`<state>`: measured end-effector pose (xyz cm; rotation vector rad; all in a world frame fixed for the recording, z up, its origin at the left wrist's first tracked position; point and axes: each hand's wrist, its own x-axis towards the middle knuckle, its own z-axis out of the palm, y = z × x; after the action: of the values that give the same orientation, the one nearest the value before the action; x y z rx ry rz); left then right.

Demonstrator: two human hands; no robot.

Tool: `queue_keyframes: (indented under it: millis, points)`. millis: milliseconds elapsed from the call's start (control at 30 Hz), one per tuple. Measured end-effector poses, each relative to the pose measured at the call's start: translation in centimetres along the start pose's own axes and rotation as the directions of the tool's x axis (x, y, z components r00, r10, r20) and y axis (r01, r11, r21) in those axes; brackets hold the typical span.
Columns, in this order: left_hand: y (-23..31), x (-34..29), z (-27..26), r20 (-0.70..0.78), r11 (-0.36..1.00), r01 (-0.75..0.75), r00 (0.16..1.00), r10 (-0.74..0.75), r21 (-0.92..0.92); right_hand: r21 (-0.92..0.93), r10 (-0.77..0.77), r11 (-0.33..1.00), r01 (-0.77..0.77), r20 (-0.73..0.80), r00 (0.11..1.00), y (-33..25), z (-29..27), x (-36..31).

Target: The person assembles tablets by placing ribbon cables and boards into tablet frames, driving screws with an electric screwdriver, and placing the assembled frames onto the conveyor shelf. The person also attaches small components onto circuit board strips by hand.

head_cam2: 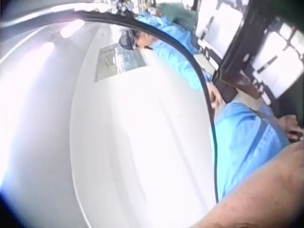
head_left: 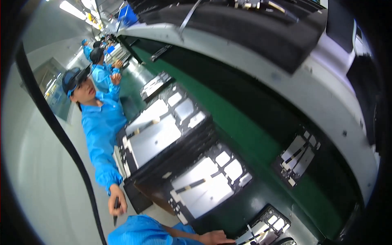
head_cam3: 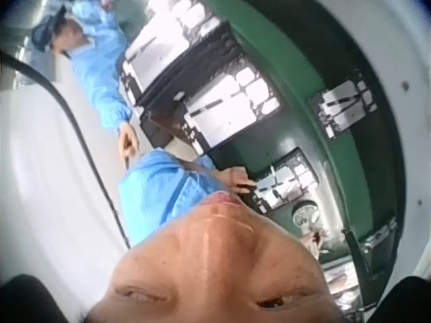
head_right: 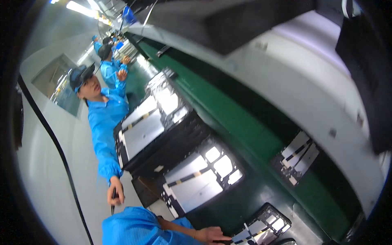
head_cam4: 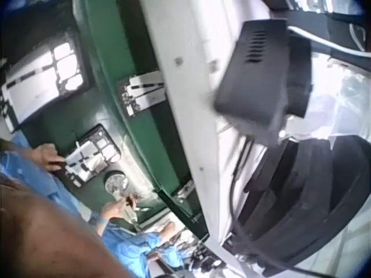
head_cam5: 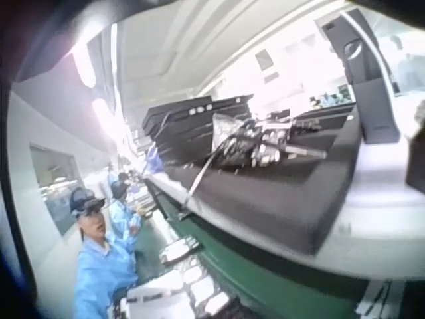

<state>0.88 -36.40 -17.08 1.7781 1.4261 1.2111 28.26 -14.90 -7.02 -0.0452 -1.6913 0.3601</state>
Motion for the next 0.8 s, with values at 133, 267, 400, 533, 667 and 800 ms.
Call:
queue_keyframes:
  millis: [133,267,400,533,667,800]
  points:
    - [0.0,-1.5,0.9,0.068,0.994,0.108,0.992,-0.109,0.01,-0.219,0.701,0.406,-0.887,-0.548,0.456,-4.8,-0.4,-0.8]
    - [0.5,-0.9,1.4,-0.104,0.991,0.04,0.993,-0.053,-0.129,-0.202,0.597,0.614,-0.763,-0.514,0.616,-4.0,-0.8,0.1]
    - [1.3,-0.9,1.7,-0.185,0.992,0.048,0.98,-0.069,-0.114,-0.242,0.402,0.787,-0.568,-0.497,0.769,-4.8,-2.2,0.6]
    - [1.4,-1.2,1.8,-0.159,1.0,0.015,0.987,-0.017,-0.013,-0.228,0.414,0.784,-0.577,-0.501,0.76,-6.5,-4.4,-1.0]
    - [1.6,-1.5,2.0,-0.157,0.999,-0.036,0.987,0.04,0.032,-0.171,0.428,0.794,-0.583,-0.523,0.737,-8.3,-5.9,-2.6]
    - [1.8,-1.9,2.2,-0.137,0.995,-0.026,0.99,0.039,0.094,-0.093,0.483,0.796,-0.598,-0.497,0.721,-9.8,-5.7,-3.4]
